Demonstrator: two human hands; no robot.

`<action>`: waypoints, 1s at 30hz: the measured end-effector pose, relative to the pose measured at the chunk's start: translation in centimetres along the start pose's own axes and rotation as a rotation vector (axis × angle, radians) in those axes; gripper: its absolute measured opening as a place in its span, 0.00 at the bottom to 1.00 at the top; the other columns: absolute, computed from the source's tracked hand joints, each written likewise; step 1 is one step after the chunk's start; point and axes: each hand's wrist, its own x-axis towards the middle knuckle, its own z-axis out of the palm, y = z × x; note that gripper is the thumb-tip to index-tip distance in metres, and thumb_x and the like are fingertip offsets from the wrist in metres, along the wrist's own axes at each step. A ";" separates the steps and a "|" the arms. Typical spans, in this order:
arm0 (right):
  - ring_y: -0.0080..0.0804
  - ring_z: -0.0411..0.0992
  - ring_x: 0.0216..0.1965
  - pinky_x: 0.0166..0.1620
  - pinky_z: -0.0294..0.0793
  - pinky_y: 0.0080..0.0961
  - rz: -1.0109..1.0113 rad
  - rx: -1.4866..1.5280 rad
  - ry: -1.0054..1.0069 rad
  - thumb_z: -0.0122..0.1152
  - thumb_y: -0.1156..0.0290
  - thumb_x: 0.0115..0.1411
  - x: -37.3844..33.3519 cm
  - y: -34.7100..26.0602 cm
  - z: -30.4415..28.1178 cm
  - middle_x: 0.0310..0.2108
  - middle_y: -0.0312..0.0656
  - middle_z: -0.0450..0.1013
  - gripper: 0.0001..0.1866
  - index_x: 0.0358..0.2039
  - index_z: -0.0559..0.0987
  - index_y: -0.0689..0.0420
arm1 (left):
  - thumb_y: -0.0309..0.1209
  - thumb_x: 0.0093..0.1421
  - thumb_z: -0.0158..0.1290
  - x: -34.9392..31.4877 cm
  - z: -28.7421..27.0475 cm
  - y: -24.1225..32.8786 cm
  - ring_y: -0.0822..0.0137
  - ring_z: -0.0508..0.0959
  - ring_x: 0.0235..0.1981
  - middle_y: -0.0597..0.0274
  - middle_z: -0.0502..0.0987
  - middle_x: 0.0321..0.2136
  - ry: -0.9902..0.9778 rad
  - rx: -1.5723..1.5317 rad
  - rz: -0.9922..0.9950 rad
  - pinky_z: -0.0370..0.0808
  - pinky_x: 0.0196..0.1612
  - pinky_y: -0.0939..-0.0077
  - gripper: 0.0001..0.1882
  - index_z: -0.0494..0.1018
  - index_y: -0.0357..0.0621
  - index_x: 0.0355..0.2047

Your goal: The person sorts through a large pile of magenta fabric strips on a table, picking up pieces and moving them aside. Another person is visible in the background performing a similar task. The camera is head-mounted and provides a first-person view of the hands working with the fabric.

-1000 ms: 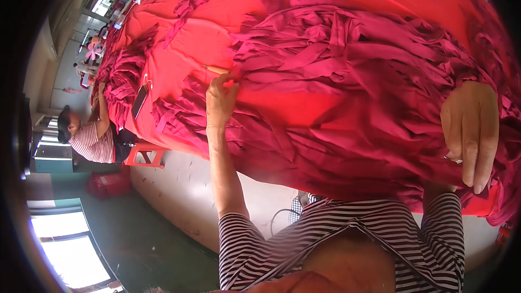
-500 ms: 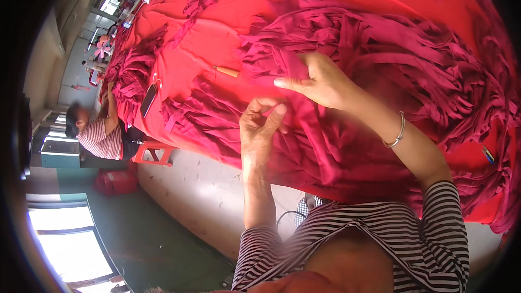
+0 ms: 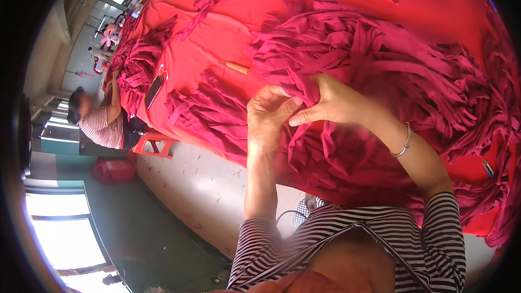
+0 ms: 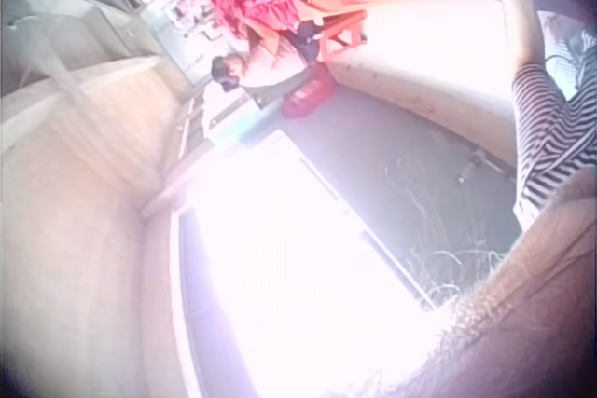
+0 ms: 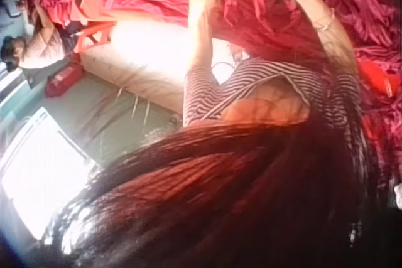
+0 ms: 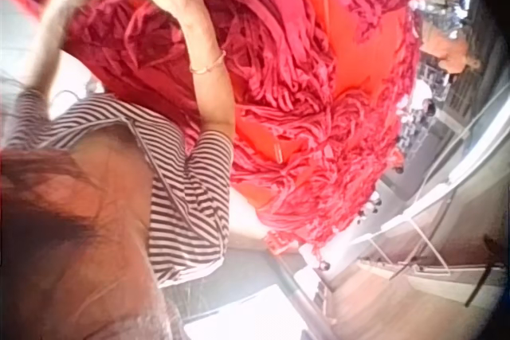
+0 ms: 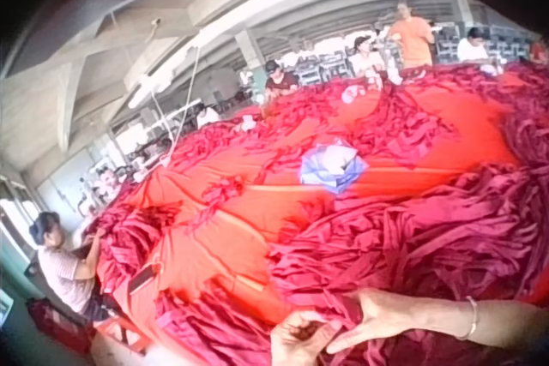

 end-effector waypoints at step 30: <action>0.48 0.73 0.41 0.45 0.69 0.32 -0.030 -0.512 0.448 0.65 0.67 0.49 -2.3 1.6 -0.6 0.37 0.56 0.73 0.25 0.46 0.71 0.66 | 0.24 0.53 0.56 1.0 -5.1 -1.2 0.69 0.77 0.28 0.57 0.79 0.27 0.455 0.922 0.268 0.73 0.36 0.77 0.07 0.77 0.37 0.34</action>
